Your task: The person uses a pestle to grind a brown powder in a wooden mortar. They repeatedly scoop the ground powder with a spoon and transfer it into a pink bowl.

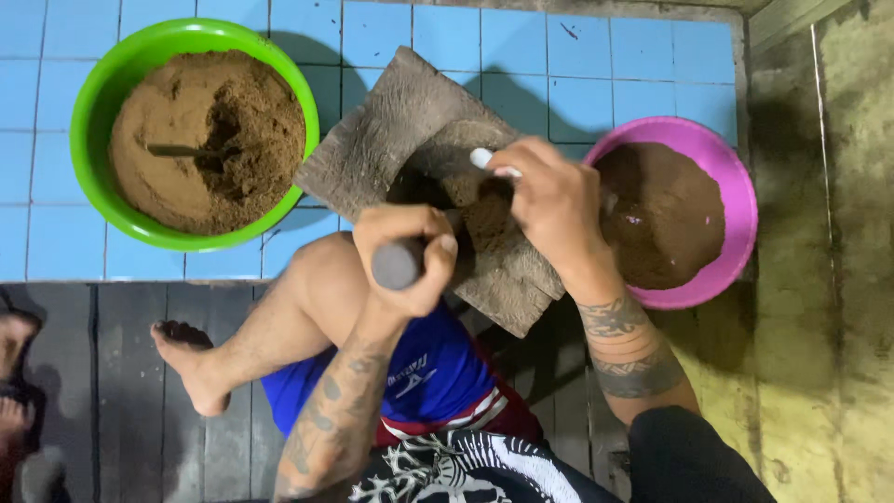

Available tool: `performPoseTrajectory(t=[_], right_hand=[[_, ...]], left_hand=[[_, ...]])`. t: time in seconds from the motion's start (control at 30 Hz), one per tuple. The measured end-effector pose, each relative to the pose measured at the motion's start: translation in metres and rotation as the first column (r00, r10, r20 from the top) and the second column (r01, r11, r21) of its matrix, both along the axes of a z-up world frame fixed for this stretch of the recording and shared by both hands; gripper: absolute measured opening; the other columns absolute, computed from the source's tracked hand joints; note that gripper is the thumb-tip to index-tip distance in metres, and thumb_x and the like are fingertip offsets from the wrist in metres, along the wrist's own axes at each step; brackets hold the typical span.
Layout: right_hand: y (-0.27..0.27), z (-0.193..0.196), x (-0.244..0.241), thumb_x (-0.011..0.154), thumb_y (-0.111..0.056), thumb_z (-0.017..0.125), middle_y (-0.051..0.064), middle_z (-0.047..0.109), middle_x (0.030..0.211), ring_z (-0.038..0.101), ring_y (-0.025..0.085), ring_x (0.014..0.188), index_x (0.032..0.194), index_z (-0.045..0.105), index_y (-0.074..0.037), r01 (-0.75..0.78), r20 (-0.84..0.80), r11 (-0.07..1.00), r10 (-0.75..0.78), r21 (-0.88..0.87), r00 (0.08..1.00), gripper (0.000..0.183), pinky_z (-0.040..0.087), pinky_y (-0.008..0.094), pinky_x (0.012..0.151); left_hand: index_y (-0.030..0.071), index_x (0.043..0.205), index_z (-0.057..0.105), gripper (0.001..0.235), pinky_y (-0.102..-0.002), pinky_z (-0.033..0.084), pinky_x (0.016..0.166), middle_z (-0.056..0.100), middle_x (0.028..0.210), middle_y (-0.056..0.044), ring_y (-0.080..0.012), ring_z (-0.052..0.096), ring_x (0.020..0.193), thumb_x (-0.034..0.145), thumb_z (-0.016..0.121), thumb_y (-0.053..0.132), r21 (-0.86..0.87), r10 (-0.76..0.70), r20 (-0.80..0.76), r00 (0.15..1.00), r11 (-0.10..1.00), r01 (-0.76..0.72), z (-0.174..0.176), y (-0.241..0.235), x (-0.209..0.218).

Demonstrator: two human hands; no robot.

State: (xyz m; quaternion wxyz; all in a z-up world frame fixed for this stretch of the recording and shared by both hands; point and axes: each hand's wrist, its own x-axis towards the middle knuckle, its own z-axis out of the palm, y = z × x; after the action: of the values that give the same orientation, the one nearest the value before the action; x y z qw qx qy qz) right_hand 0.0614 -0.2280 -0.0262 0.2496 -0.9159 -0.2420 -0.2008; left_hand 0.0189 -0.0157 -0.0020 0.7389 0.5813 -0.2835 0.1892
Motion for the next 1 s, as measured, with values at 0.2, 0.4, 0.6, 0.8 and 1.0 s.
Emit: performPoseTrajectory(t=[0.2,0.4,0.6,0.8,1.0], right_hand=[[0.017,0.027,-0.006,0.077,0.014,0.055,0.006,0.078,0.097,0.074,0.02,0.08,0.095,0.074,-0.01,-0.274,-0.137,0.961,0.276,0.034,0.951,0.035,0.057,0.029,0.063],[0.018,0.024,-0.005,0.098,0.001,0.061,-0.009,0.072,0.096,0.072,0.018,0.081,0.102,0.074,-0.024,-0.033,-0.026,0.986,0.038,0.163,0.999,0.028,0.057,0.029,0.076],[0.035,0.073,-0.022,0.078,0.018,0.059,0.008,0.079,0.094,0.075,0.039,0.08,0.09,0.074,-0.008,-0.129,-0.543,0.986,0.168,0.11,0.823,0.033,0.057,0.049,0.089],[0.015,0.017,-0.003,0.099,-0.001,0.058,-0.008,0.072,0.095,0.072,0.016,0.077,0.1,0.074,-0.024,-0.094,-0.035,0.971,0.105,0.222,0.994,0.029,0.058,0.028,0.071],[0.01,0.02,-0.005,0.083,0.01,0.048,0.004,0.071,0.101,0.073,0.032,0.087,0.106,0.073,-0.017,-0.137,-0.246,0.982,0.165,0.126,0.955,0.043,0.059,0.041,0.076]], left_hand=[[0.009,0.073,0.039,0.026,-0.034,0.041,0.051,0.041,0.062,-0.002,-0.0235,0.042,0.048,0.097,0.046,0.013,0.405,-0.045,0.024,0.999,0.914,0.031,0.137,0.034,-0.044],[0.013,0.058,0.05,0.031,-0.03,0.038,0.04,0.045,0.047,-0.001,-0.0192,0.04,0.038,0.084,0.065,0.006,0.016,-0.041,-0.035,0.999,0.999,0.041,-0.009,-0.002,-0.004],[0.013,0.06,0.054,0.022,-0.035,0.04,0.043,0.049,0.051,-0.003,-0.0267,0.048,0.041,0.081,0.061,0.012,0.261,0.101,-0.098,0.99,0.963,-0.072,0.051,0.012,-0.027],[0.011,0.059,0.054,0.028,-0.034,0.041,0.039,0.049,0.051,-0.003,-0.0238,0.048,0.038,0.086,0.058,0.004,0.164,-0.041,0.016,0.999,0.986,0.038,0.062,0.009,-0.028],[0.008,0.059,0.053,0.029,-0.033,0.04,0.041,0.05,0.05,-0.002,-0.0211,0.05,0.042,0.086,0.063,0.005,0.032,0.058,-0.035,0.998,0.998,-0.057,0.0,-0.001,-0.016]])
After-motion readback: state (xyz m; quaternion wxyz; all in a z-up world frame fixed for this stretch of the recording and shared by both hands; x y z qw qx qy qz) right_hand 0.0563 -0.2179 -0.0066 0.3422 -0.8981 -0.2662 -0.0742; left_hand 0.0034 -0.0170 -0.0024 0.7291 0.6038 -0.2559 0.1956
